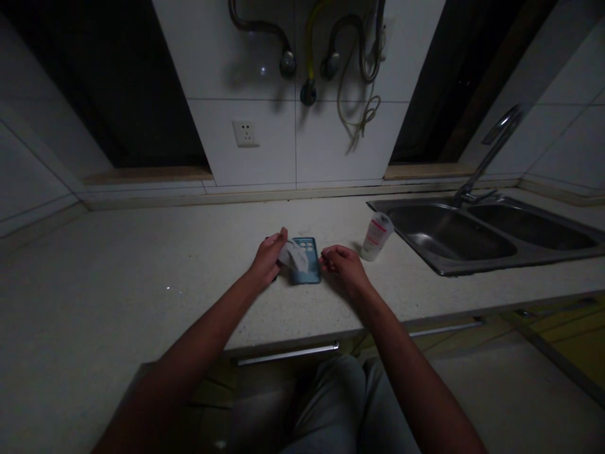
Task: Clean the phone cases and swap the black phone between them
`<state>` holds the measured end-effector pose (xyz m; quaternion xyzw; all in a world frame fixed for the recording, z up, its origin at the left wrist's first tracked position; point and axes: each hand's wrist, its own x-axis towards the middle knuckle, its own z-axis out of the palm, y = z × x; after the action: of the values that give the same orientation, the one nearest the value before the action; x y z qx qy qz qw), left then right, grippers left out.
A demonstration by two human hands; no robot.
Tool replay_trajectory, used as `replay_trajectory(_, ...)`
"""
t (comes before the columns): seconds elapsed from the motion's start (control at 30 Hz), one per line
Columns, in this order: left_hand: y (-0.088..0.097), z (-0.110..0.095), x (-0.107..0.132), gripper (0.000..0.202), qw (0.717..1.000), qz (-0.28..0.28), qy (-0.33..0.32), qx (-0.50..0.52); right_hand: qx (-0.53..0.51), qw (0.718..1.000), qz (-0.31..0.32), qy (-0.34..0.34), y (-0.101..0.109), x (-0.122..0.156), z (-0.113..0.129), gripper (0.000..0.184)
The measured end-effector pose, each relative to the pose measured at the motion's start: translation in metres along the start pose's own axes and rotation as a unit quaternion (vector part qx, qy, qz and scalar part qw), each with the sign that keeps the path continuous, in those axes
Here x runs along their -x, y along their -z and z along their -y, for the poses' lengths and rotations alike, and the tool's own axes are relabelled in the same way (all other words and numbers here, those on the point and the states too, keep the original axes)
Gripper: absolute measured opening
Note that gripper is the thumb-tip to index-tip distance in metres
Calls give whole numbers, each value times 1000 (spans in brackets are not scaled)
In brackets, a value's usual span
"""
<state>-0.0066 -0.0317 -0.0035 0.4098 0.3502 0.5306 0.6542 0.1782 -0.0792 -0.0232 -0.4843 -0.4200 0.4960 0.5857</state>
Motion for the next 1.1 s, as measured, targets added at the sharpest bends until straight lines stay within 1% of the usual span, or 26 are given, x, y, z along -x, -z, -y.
replay_trajectory(0.1, 2, 4, -3, 50, 998, 6, 43, 47, -1, 1000, -1, -2, 1, -1, -1, 24)
replay_trajectory(0.23, 4, 7, -1, 37, 991, 43, 76, 100, 1, 1000, 3, -1, 0, -1, -3, 24)
replay_trajectory(0.37, 2, 10, 4, 39, 985, 96, 100, 106, 6, 1000, 5, 5, 0, -2, -4, 23)
replay_trajectory(0.43, 2, 12, 4, 39, 983, 111, 104, 101, 8, 1000, 5, 8, 0, -2, -4, 23)
replay_trajectory(0.53, 3, 14, 2, 37, 984, 102, 104, 105, 8, 1000, 5, 5, 0, -1, -3, 24)
replay_trajectory(0.67, 6, 17, -2, 27, 986, 80, 87, 115, 11, 1000, 6, -1, 1, -1, -2, 24)
replay_trajectory(0.77, 7, 18, -3, 25, 985, 66, 93, 127, 13, 1000, 6, 3, 1, -1, -3, 25)
replay_trajectory(1.0, 5, 16, 0, 31, 984, 88, 97, 118, 18, 1000, 14, 4, 0, 0, -2, 26)
replay_trajectory(1.1, 4, 15, 0, 29, 982, 94, 100, 127, 20, 1000, 17, 7, 0, 1, -3, 27)
